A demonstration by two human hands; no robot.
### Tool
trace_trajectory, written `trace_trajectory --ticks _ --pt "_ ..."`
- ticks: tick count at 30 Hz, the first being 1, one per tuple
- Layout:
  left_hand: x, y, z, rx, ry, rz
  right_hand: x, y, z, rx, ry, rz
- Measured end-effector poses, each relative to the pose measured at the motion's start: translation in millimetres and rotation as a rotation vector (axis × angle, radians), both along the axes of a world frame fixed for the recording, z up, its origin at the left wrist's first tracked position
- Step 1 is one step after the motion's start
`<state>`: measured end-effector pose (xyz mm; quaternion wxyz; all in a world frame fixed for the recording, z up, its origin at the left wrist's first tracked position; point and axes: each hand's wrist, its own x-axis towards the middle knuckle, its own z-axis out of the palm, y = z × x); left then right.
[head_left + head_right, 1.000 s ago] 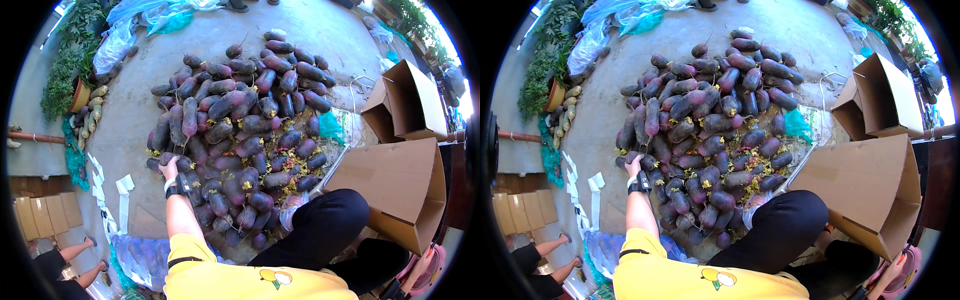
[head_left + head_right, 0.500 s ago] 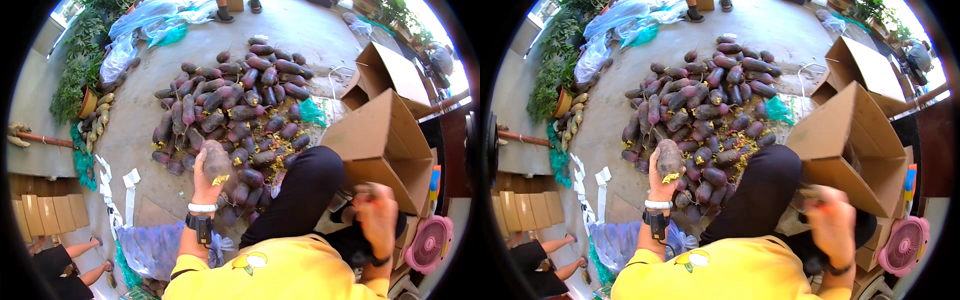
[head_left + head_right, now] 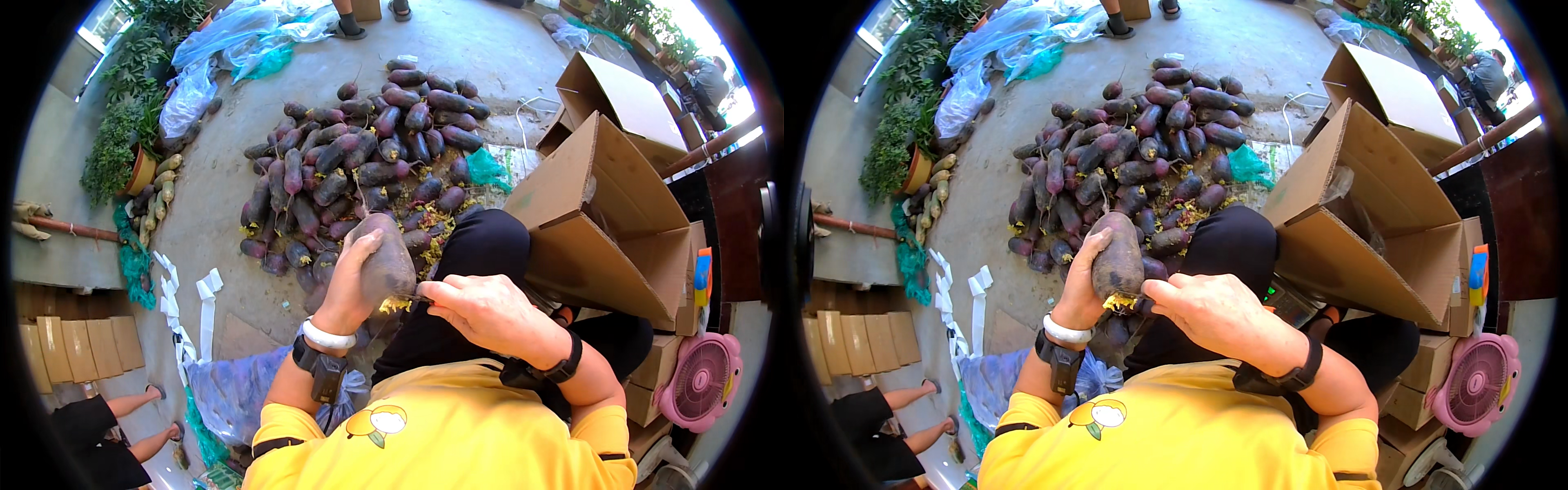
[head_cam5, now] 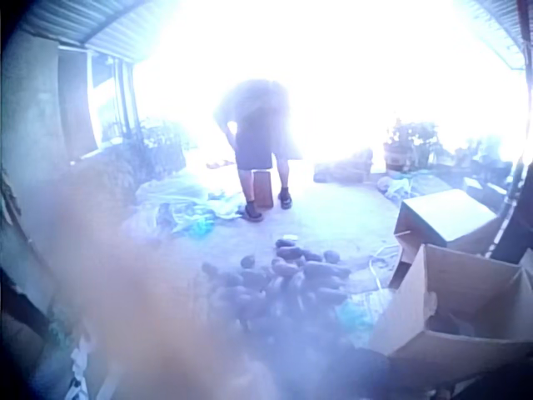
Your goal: The person picks up individual beets from a pile on the floor, trims the roots and tops using shears, and places the trimmed beets into a plastic bag within a cardboard box on a digital scale.
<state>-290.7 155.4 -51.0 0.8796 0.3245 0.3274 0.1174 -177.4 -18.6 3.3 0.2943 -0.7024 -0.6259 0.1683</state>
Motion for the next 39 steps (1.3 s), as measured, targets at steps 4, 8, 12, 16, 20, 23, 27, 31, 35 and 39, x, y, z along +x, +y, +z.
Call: trace_trajectory --ticks 4,8,12,16,20,23,27,31,35,39 --pt "7 -3 0 0.021 0.002 -0.035 5 -4 -2 -0.015 -0.016 0.010" --pt "10 -4 -6 0.016 0.018 -0.081 13 -6 3 -0.096 -0.064 0.060" --pt "16 -4 -11 0.027 0.045 -0.132 22 -7 3 -0.124 -0.036 0.101" --pt "20 -3 -8 0.005 0.048 -0.066 20 -4 1 -0.135 0.111 0.037" --pt "24 -5 -14 -0.009 0.007 0.030 11 -6 -17 -0.116 0.302 -0.080" --pt "25 -3 -24 -0.014 -0.011 0.052 4 -4 -22 -0.106 0.457 -0.168" --pt "32 -8 -17 -0.067 -0.041 0.111 -5 1 -23 -0.150 0.698 -0.252" --pt "38 -11 -14 -0.080 -0.082 0.237 -18 8 -37 -0.123 1.100 -0.312" --pt "42 -14 -22 -0.007 -0.135 0.351 -28 18 -39 -0.068 1.466 -0.306" --pt "50 -18 -26 0.111 -0.197 0.514 -33 27 -42 0.032 1.818 -0.318"
